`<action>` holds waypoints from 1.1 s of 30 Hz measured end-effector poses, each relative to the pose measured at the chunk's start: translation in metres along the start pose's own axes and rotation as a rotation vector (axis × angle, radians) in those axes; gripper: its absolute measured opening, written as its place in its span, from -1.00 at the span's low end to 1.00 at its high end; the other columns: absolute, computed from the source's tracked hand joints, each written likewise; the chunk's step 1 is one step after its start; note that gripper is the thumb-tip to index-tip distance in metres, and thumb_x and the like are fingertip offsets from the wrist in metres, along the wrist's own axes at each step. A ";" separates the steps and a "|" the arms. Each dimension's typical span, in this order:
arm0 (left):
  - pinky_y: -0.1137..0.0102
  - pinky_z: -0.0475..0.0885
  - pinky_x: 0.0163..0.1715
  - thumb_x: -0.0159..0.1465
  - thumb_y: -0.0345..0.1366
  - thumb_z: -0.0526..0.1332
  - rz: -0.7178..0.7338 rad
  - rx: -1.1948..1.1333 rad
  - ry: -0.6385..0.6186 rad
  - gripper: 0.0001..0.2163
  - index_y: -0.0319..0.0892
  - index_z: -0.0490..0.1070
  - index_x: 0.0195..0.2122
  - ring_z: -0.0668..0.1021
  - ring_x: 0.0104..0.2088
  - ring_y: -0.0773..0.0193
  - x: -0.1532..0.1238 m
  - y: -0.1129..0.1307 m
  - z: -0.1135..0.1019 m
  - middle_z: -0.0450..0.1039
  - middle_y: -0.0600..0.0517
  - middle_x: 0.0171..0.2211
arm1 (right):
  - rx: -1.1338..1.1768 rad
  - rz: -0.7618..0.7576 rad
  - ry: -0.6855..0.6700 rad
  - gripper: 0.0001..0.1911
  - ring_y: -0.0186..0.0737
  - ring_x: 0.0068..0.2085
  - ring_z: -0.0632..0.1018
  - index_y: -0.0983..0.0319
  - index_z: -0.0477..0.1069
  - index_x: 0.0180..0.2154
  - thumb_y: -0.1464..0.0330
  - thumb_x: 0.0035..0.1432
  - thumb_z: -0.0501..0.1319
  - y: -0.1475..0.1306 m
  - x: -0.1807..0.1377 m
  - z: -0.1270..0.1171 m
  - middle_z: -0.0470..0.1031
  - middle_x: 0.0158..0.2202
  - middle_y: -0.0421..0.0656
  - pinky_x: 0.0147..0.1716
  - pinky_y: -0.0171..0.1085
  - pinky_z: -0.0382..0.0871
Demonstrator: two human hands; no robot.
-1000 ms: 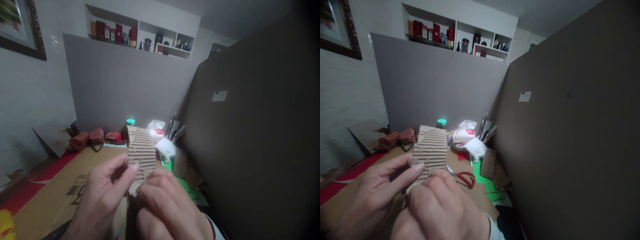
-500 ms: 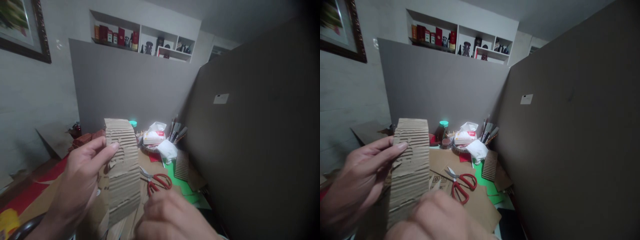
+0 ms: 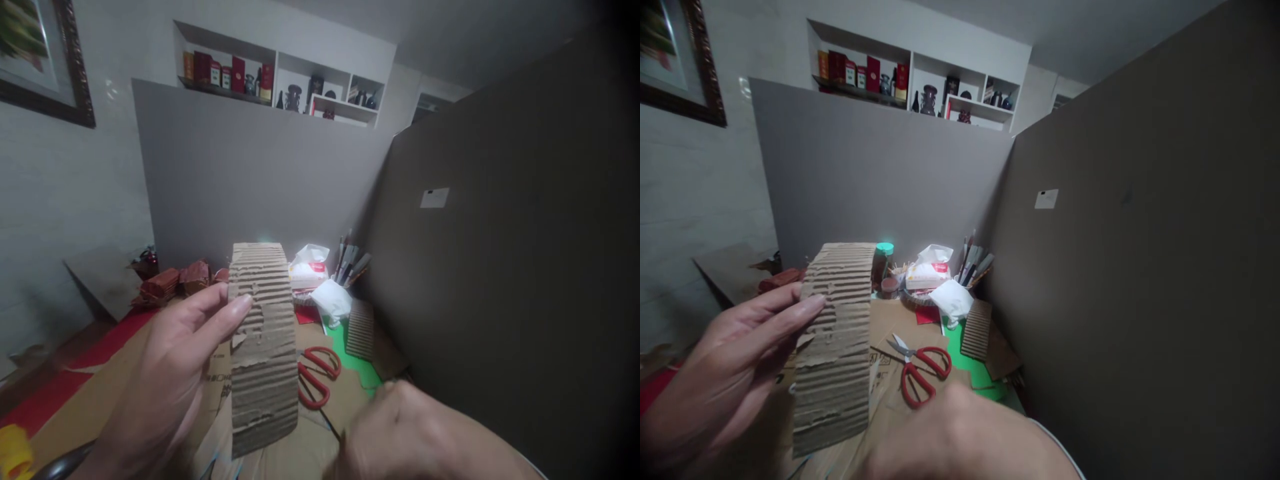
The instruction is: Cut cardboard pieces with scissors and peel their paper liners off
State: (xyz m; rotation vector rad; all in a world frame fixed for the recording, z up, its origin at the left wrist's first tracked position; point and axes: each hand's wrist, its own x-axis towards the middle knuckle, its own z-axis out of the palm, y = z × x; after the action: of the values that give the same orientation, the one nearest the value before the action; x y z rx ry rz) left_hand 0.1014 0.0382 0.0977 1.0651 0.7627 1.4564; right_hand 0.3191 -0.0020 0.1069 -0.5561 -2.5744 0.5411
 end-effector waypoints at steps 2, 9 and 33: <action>0.59 0.52 -0.39 0.13 -0.42 0.34 -0.024 -0.024 -0.004 -0.81 -0.04 0.61 -0.23 0.63 -0.38 0.34 -0.003 -0.002 0.002 0.67 0.14 -0.29 | 0.016 0.130 0.183 -0.93 -0.36 -0.35 0.59 0.24 0.47 -0.25 0.38 0.30 0.23 0.000 0.006 -0.001 0.59 -0.37 -0.22 -0.31 -0.44 0.48; 0.58 0.53 -0.45 0.06 -0.39 0.40 -0.131 -0.109 -0.033 -0.75 -0.01 0.60 -0.22 0.65 -0.22 0.21 -0.011 -0.008 0.013 0.65 0.12 -0.10 | 0.439 0.273 0.571 -0.79 -0.28 -0.32 0.51 0.32 0.42 -0.18 0.30 0.23 0.27 0.019 0.027 0.021 0.50 -0.29 -0.11 -0.36 -0.32 0.47; 0.52 0.48 -0.01 -0.02 -0.26 0.48 -0.100 -0.029 0.054 -0.35 0.18 0.39 0.13 0.45 0.16 0.12 -0.020 -0.024 0.022 0.49 0.24 0.14 | -0.504 0.056 1.069 -0.86 -0.26 -0.38 0.43 0.32 0.53 -0.30 0.58 0.19 0.20 0.020 0.038 0.048 0.49 -0.40 -0.13 -0.41 -0.26 0.35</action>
State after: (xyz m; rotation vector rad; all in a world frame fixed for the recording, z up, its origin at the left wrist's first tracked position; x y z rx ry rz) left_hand 0.1303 0.0202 0.0799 0.9553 0.8193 1.4122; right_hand 0.2701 0.0191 0.0717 -0.7961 -1.6266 -0.3578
